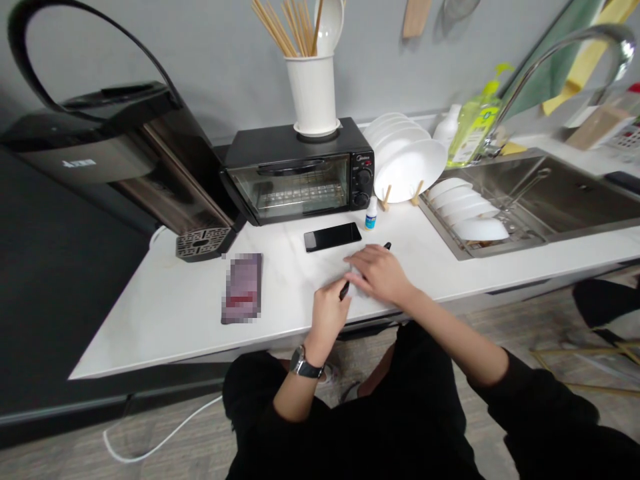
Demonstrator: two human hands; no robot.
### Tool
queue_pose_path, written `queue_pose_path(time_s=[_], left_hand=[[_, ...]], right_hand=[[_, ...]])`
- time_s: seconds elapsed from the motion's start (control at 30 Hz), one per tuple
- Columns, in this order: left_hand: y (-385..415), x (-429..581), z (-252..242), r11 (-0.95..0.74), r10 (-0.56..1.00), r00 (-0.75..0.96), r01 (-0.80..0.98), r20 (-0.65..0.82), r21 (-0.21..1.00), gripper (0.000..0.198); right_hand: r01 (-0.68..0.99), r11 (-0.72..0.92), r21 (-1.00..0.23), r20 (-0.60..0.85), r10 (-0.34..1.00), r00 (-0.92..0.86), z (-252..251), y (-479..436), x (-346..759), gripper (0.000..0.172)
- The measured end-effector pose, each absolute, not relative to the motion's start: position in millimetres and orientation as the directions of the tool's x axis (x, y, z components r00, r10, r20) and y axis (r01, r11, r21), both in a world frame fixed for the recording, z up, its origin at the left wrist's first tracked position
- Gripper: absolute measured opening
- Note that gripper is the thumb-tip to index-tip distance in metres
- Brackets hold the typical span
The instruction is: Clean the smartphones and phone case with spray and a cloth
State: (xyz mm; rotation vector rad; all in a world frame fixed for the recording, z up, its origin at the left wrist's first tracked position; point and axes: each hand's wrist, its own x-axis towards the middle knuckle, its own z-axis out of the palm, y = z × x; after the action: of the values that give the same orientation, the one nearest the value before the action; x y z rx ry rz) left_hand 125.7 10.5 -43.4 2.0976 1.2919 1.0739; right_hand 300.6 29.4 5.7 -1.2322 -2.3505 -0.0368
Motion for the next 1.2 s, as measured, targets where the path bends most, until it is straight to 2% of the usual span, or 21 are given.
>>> queue_pose_path(time_s=[0.07, 0.1, 0.2, 0.27, 0.33, 0.4, 0.43, 0.47, 0.53, 0.6, 0.63, 0.7, 0.77, 0.8, 0.83, 0.93, 0.97, 1.0, 1.1, 1.13, 1.2], left_hand=[[10.7, 125.9, -44.5, -0.462, 0.887, 0.244, 0.521, 0.393, 0.718, 0.021], [10.8, 125.6, -45.2, -0.461, 0.887, 0.237, 0.516, 0.397, 0.722, 0.020], [10.5, 123.3, -47.4, -0.457, 0.888, 0.223, 0.518, 0.402, 0.723, 0.019], [9.5, 122.4, -47.2, -0.456, 0.889, 0.224, 0.522, 0.400, 0.721, 0.020], [8.5, 123.6, -45.0, -0.456, 0.889, 0.232, 0.523, 0.394, 0.720, 0.017], [8.4, 126.0, -42.3, -0.460, 0.888, 0.241, 0.504, 0.392, 0.731, 0.017], [8.8, 126.9, -41.4, -0.461, 0.887, 0.240, 0.491, 0.394, 0.739, 0.019], [9.5, 127.3, -41.0, -0.462, 0.887, 0.235, 0.477, 0.398, 0.748, 0.019], [11.7, 126.4, -41.7, -0.462, 0.887, 0.225, 0.455, 0.404, 0.761, 0.018], [13.8, 124.5, -43.1, -0.464, 0.886, 0.228, 0.443, 0.404, 0.767, 0.024], [14.3, 123.8, -43.4, -0.466, 0.885, 0.234, 0.437, 0.403, 0.770, 0.024], [14.1, 123.6, -42.9, -0.458, 0.889, 0.232, 0.439, 0.395, 0.773, 0.017], [12.9, 124.5, -41.0, -0.441, 0.898, 0.218, 0.461, 0.383, 0.770, 0.019], [12.2, 124.8, -40.0, -0.435, 0.900, 0.212, 0.473, 0.380, 0.766, 0.020], [11.7, 124.8, -39.1, -0.432, 0.901, 0.210, 0.482, 0.379, 0.762, 0.018], [10.8, 123.8, -38.0, -0.447, 0.894, 0.227, 0.481, 0.385, 0.754, 0.020], [10.7, 123.7, -38.0, -0.452, 0.892, 0.233, 0.479, 0.387, 0.752, 0.021], [10.6, 123.8, -38.0, -0.453, 0.891, 0.236, 0.479, 0.387, 0.751, 0.020], [10.3, 124.9, -39.1, -0.439, 0.899, 0.222, 0.480, 0.378, 0.760, 0.016], [10.2, 124.9, -40.0, -0.432, 0.902, 0.218, 0.477, 0.373, 0.765, 0.017], [10.0, 123.5, -42.3, -0.424, 0.906, 0.218, 0.466, 0.363, 0.777, 0.014]], right_hand=[[0.853, 0.477, -0.211, 0.449, 0.823, -0.349, 4.5, 31.1, 300.0, 0.045], [0.851, 0.474, -0.226, 0.466, 0.819, -0.333, 3.6, 29.3, 295.3, 0.044], [0.707, 0.664, -0.244, 0.509, 0.708, -0.489, -0.4, 17.9, 274.2, 0.048], [0.668, 0.711, -0.221, 0.504, 0.670, -0.546, -2.2, 17.1, 271.2, 0.052], [0.773, 0.593, -0.226, 0.487, 0.756, -0.437, -2.7, 25.9, 282.5, 0.041], [0.888, 0.378, -0.261, 0.481, 0.849, -0.220, -2.9, 36.1, 296.4, 0.042], [0.902, 0.330, -0.278, 0.493, 0.855, -0.160, -3.3, 38.4, 299.8, 0.042], [0.897, 0.337, -0.287, 0.511, 0.846, -0.154, -4.1, 38.1, 299.7, 0.040], [0.820, 0.504, -0.273, 0.555, 0.778, -0.293, -6.3, 32.6, 291.8, 0.032], [0.712, 0.660, -0.240, 0.543, 0.699, -0.465, -8.7, 29.2, 283.5, 0.037], [0.697, 0.680, -0.227, 0.539, 0.684, -0.491, -9.4, 30.8, 282.7, 0.038], [0.783, 0.558, -0.274, 0.545, 0.761, -0.352, -9.8, 39.3, 287.4, 0.038], [0.854, 0.382, -0.353, 0.555, 0.820, -0.138, -9.7, 47.5, 292.4, 0.043], [0.856, 0.357, -0.373, 0.564, 0.820, -0.096, -9.7, 48.8, 292.3, 0.044], [0.842, 0.395, -0.368, 0.575, 0.808, -0.127, -9.7, 47.8, 290.3, 0.042], [0.735, 0.620, -0.274, 0.550, 0.728, -0.409, -8.1, 39.3, 282.7, 0.033], [0.735, 0.628, -0.256, 0.518, 0.731, -0.444, -6.5, 38.2, 283.2, 0.033], [0.775, 0.579, -0.253, 0.489, 0.768, -0.414, -4.4, 38.6, 285.6, 0.035], [0.900, 0.326, -0.288, 0.447, 0.878, -0.175, 2.5, 42.4, 293.6, 0.040], [0.901, 0.315, -0.299, 0.451, 0.879, -0.158, 3.7, 41.3, 292.5, 0.040], [0.836, 0.468, -0.286, 0.472, 0.828, -0.303, 2.8, 34.6, 283.4, 0.036]])
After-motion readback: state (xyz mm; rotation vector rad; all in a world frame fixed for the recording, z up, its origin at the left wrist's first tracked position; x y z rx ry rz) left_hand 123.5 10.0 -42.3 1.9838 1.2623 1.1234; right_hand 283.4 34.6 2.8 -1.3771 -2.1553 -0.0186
